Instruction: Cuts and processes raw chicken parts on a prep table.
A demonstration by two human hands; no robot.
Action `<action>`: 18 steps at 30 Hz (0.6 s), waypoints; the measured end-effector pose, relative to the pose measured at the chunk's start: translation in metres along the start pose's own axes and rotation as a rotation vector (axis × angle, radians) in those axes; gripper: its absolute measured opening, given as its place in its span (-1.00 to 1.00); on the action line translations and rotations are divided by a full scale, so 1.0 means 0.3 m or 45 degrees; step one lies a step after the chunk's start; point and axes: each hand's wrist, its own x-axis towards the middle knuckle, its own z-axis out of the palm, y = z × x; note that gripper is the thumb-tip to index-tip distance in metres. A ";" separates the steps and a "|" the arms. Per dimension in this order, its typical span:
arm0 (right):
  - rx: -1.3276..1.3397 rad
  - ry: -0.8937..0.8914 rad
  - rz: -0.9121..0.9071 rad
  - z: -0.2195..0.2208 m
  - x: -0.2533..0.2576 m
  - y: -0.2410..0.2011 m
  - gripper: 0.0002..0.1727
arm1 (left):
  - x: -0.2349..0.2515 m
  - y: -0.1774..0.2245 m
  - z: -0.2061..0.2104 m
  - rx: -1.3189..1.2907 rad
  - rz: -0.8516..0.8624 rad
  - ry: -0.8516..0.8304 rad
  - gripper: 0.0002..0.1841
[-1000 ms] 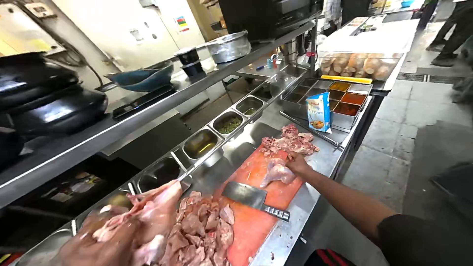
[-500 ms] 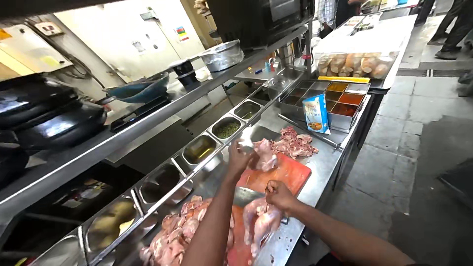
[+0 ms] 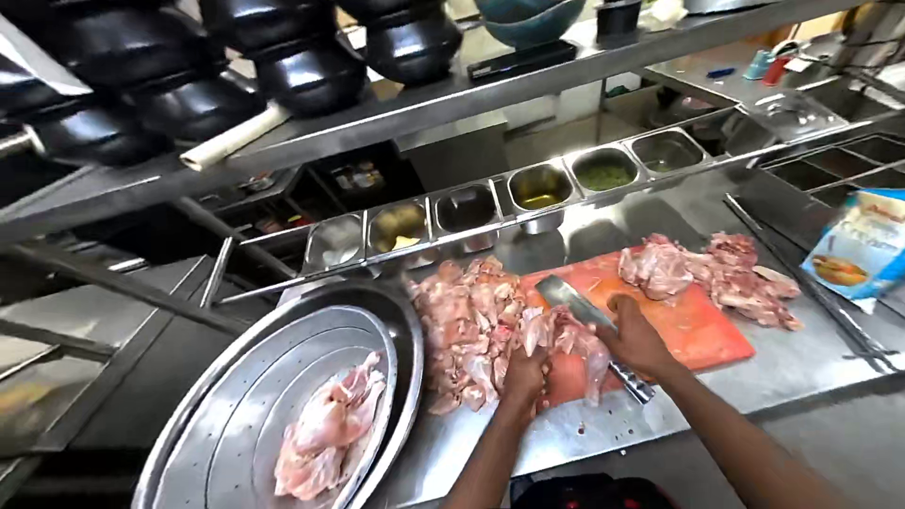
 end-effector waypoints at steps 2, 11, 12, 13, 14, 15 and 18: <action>-0.300 -0.239 0.067 -0.002 -0.069 0.029 -0.21 | -0.018 -0.046 -0.012 -0.121 -0.017 0.089 -0.73; -0.513 -0.249 0.215 -0.194 -0.091 0.061 -0.57 | -0.026 0.110 -0.051 0.531 0.094 -0.175 -0.61; -0.594 -0.174 0.229 -0.240 -0.101 0.056 -0.59 | -0.017 0.137 -0.033 0.487 0.097 -0.205 -0.63; -0.636 -0.083 0.227 -0.284 -0.112 0.059 -0.62 | -0.014 0.167 -0.002 0.401 0.089 -0.228 -0.66; -0.622 0.013 0.215 -0.328 -0.126 0.065 -0.65 | -0.017 0.201 0.040 0.288 0.083 -0.245 -0.67; -0.541 0.114 0.189 -0.370 -0.142 0.072 -0.68 | -0.024 0.239 0.088 0.160 0.073 -0.265 -0.69; -0.059 0.373 0.115 -0.450 -0.216 0.089 -0.76 | -0.072 0.366 0.237 -0.237 -0.006 -0.290 -0.74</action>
